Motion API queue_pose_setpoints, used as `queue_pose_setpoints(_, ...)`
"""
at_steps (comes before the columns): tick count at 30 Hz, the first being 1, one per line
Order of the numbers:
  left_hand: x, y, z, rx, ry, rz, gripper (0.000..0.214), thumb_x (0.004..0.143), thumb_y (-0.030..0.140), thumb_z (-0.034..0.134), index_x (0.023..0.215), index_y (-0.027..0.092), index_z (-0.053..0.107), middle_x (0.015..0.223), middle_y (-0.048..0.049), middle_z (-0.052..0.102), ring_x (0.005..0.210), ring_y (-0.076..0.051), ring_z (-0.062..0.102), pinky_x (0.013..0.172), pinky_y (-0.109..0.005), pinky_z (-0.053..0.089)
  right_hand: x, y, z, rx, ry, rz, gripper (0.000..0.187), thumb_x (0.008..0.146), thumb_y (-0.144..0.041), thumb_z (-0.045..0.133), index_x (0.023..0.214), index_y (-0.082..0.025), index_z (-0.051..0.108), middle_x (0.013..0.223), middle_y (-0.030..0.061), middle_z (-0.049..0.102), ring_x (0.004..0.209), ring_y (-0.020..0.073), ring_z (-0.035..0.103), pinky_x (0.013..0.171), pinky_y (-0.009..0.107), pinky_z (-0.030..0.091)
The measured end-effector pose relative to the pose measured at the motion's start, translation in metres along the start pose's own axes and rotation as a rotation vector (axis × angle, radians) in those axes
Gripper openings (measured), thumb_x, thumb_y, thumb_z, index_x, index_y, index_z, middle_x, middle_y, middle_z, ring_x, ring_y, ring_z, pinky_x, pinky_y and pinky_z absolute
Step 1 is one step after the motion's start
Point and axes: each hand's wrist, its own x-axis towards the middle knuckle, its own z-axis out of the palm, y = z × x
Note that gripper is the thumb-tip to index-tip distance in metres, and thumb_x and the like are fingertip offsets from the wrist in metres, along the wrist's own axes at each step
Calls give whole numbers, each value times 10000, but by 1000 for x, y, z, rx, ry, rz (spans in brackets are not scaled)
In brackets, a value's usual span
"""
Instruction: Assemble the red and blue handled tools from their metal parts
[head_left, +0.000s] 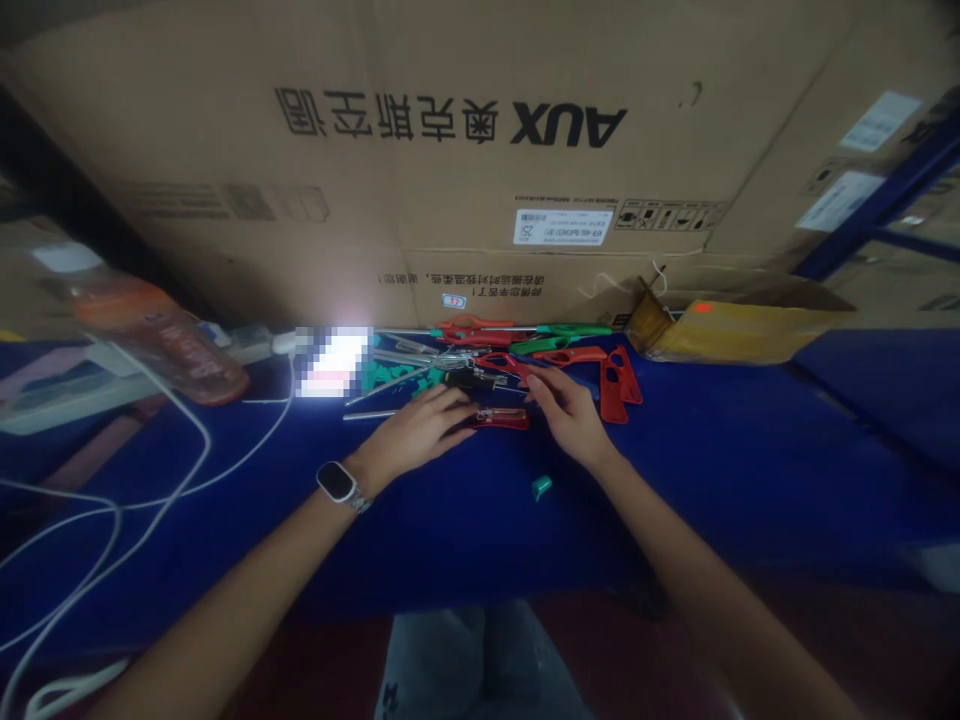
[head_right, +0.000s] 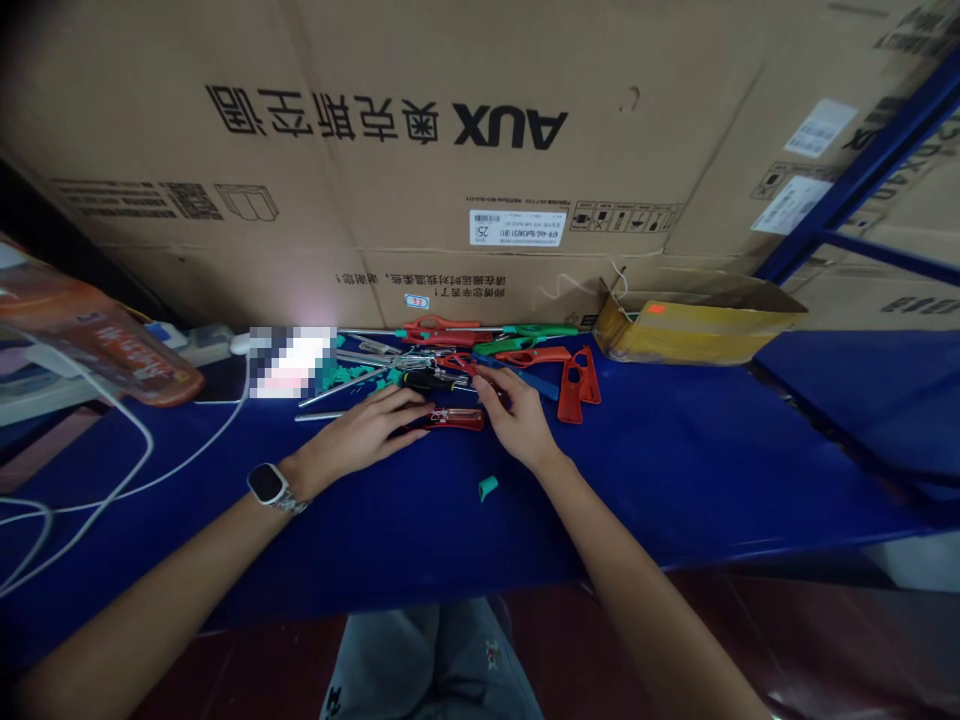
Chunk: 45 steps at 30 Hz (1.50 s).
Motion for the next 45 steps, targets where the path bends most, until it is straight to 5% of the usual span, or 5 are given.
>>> queue_pose_setpoints(18,17,-19,5,-397,7,-169,404,1024,411,424,855,154,687,958,-75,588,860,-194,601,844,-382,496,4,4,0,109,35,55,512,910,-621,559,1127,-184,713,985,76,736,789,190,690,780,350,559)
queue_pose_setpoints(27,-7,1,11,-321,111,-134,296,958,315,597,1236,234,656,1205,-91,588,1173,-251,564,1059,-444,449,-7,-16,8,-181,-201,-197,337,932,-382,626,1213,-209,689,1093,90,688,973,213,679,888,369,550)
queue_pose_setpoints(33,-8,9,12,-426,156,-305,837,880,336,710,1564,246,236,1341,-127,568,1238,-280,560,1079,-482,444,-9,-18,19,-360,-204,-341,315,896,-316,685,1191,-205,690,1100,96,691,1045,247,652,936,415,547)
queue_pose_setpoints(36,-11,7,5,-410,156,-318,948,820,383,775,1573,273,208,1327,-109,584,1245,-294,553,1096,-510,419,-8,-18,17,-387,-199,-363,303,897,-318,687,1181,-211,692,1100,92,691,1030,242,653,927,411,554)
queue_pose_setpoints(45,-30,-26,-14,-480,245,-299,785,791,284,795,1463,245,392,1183,-76,636,1112,-226,620,1034,-450,486,14,-32,30,-569,-269,-397,295,924,-322,624,1176,-189,700,1119,111,697,1043,258,654,970,446,532)
